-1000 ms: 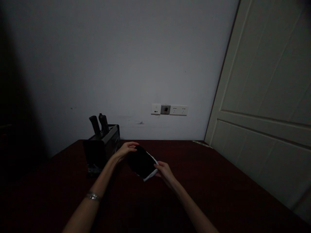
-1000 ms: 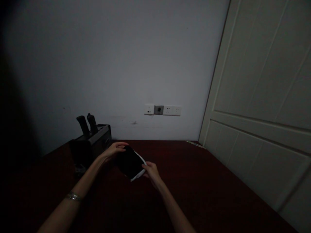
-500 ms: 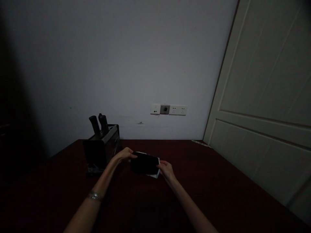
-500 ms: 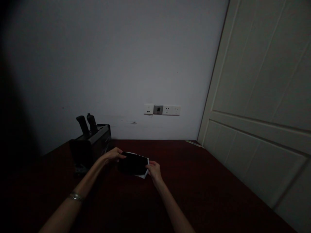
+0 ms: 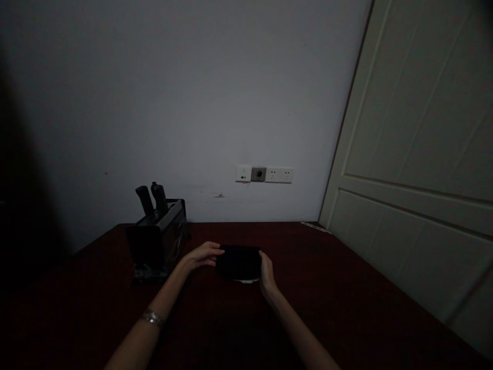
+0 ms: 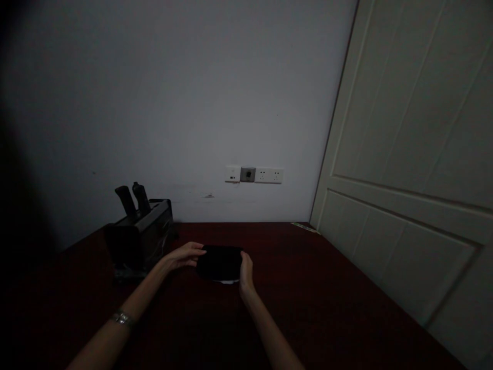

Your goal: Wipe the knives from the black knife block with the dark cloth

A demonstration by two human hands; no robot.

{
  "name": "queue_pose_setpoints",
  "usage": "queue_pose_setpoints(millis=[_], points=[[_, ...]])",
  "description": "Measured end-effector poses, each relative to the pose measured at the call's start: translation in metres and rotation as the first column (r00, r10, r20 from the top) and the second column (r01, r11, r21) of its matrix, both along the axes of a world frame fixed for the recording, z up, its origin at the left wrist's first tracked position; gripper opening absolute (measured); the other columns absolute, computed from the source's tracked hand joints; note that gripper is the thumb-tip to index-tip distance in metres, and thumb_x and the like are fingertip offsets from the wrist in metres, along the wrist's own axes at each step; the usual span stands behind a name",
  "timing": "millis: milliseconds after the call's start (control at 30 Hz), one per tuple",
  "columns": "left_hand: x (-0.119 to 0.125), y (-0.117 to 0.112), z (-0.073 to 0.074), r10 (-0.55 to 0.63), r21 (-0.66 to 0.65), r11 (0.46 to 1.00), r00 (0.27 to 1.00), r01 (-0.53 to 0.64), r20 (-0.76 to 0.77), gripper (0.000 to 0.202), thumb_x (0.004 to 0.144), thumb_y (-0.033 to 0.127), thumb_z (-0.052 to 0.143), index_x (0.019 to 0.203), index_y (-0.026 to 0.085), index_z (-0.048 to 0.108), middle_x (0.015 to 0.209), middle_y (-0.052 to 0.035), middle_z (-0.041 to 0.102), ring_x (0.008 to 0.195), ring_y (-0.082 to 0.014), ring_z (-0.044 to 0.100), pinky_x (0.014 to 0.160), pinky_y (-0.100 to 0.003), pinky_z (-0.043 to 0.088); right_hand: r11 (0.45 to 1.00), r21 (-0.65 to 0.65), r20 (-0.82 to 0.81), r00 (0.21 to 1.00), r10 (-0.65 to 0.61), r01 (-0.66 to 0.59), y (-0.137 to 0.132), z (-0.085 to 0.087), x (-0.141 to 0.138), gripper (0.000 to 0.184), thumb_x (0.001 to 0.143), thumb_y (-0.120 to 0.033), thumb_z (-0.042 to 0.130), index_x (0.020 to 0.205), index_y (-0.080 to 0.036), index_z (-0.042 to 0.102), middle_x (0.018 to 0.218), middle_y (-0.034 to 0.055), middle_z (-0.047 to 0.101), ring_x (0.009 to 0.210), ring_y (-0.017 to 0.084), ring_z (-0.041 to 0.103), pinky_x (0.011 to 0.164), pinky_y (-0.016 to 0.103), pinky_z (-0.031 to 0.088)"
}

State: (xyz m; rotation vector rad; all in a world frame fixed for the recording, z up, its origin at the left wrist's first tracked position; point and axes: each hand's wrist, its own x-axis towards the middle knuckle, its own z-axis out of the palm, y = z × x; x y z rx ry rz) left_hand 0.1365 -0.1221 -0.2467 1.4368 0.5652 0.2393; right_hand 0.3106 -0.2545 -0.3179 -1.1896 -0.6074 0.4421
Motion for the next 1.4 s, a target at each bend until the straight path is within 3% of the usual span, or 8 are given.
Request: queue_pose_setpoints(millis=[300, 500, 633, 733, 833, 967, 1067, 1400], points=[[0.039, -0.048, 0.004, 0.089, 0.082, 0.992, 0.995, -0.092, 0.033, 0.039, 0.063, 0.023, 0.065, 0.098, 0.012, 0.051, 0.066, -0.0004, 0.059, 0.053, -0.0129, 0.059, 0.05, -0.025, 0.048, 0.987, -0.144, 0.316, 0.949, -0.017, 0.065, -0.037, 0.03, 0.057, 0.042, 0.068, -0.055, 0.051, 0.07, -0.015, 0.061, 0.07, 0.0049, 0.062, 0.07, 0.02, 0.055, 0.065, 0.028, 0.042], [0.106, -0.137, -0.013, -0.147, 0.164, 0.977, 0.988, 0.138, 0.044, 0.057, 0.073, 0.017, 0.051, 0.127, 0.015, 0.03, 0.058, 0.0004, 0.056, 0.043, -0.0163, 0.059, 0.041, -0.024, 0.046, 0.932, -0.364, 0.406, 0.902, 0.149, 0.01, -0.123, 0.044, 0.138, 0.037, 0.062, -0.052, 0.06, 0.062, -0.015, 0.065, 0.06, 0.0021, 0.062, 0.057, 0.017, 0.053, 0.053, 0.026, 0.039], [0.143, -0.189, -0.034, -0.363, 0.214, 0.909, 0.932, 0.357, -0.014, 0.058, 0.074, 0.01, 0.044, 0.13, 0.018, 0.032, 0.056, 0.0011, 0.054, 0.04, -0.0126, 0.056, 0.04, -0.021, 0.045, 0.799, -0.601, 0.41, 0.86, 0.304, 0.004, -0.179, 0.04, 0.175, 0.039, 0.065, -0.052, 0.056, 0.065, -0.015, 0.067, 0.055, 0.0009, 0.061, 0.052, 0.016, 0.053, 0.048, 0.025, 0.037], [0.159, -0.216, -0.041, -0.45, 0.378, 0.808, 0.888, 0.451, -0.098, 0.057, 0.076, 0.011, 0.04, 0.132, 0.02, 0.034, 0.063, -0.0019, 0.059, 0.042, -0.0114, 0.055, 0.043, -0.024, 0.047, 0.709, -0.683, 0.502, 0.819, 0.279, 0.178, -0.21, 0.03, 0.191, 0.036, 0.066, -0.048, 0.055, 0.07, -0.015, 0.068, 0.064, 0.0034, 0.066, 0.062, 0.02, 0.059, 0.056, 0.027, 0.043], [0.167, -0.234, -0.039, -0.429, 0.675, 0.614, 0.891, 0.408, -0.149, 0.045, 0.078, 0.017, 0.041, 0.123, 0.021, 0.049, 0.09, -0.0088, 0.065, 0.071, -0.0181, 0.063, 0.068, -0.034, 0.05, 0.659, -0.651, 0.644, 0.735, 0.215, 0.378, -0.236, 0.018, 0.198, 0.029, 0.068, -0.041, 0.056, 0.08, -0.016, 0.067, 0.081, 0.0073, 0.069, 0.077, 0.023, 0.062, 0.068, 0.029, 0.046], [0.174, -0.245, -0.035, -0.306, 0.853, 0.327, 0.899, 0.407, -0.312, 0.032, 0.081, 0.027, 0.042, 0.104, 0.022, 0.063, 0.101, -0.0093, 0.064, 0.093, -0.0254, 0.059, 0.082, -0.039, 0.044, 0.554, -0.509, 0.85, 0.486, 0.203, 0.658, -0.258, 0.008, 0.19, 0.031, 0.077, -0.036, 0.05, 0.099, -0.017, 0.061, 0.1, 0.0126, 0.063, 0.09, 0.025, 0.059, 0.073, 0.034, 0.046], [0.178, -0.247, -0.038, -0.245, 0.88, 0.226, 0.898, 0.418, -0.364, 0.032, 0.082, 0.034, 0.04, 0.103, 0.024, 0.062, 0.096, -0.0091, 0.064, 0.088, -0.0248, 0.061, 0.076, -0.038, 0.045, 0.549, -0.36, 0.933, 0.281, 0.225, 0.755, -0.265, 0.005, 0.182, 0.025, 0.081, -0.032, 0.045, 0.098, -0.022, 0.06, 0.098, 0.0106, 0.06, 0.091, 0.025, 0.057, 0.073, 0.034, 0.047], [0.168, -0.238, -0.048, -0.313, 0.894, 0.307, 0.922, 0.326, -0.229, 0.05, 0.074, 0.05, 0.051, 0.118, 0.026, 0.051, 0.102, -0.0135, 0.058, 0.087, -0.0305, 0.058, 0.072, -0.043, 0.043, 0.622, -0.318, 0.948, 0.233, 0.216, 0.715, -0.256, -0.003, 0.175, 0.015, 0.078, -0.021, 0.047, 0.083, -0.021, 0.061, 0.087, 0.0102, 0.059, 0.082, 0.025, 0.056, 0.075, 0.038, 0.046]])
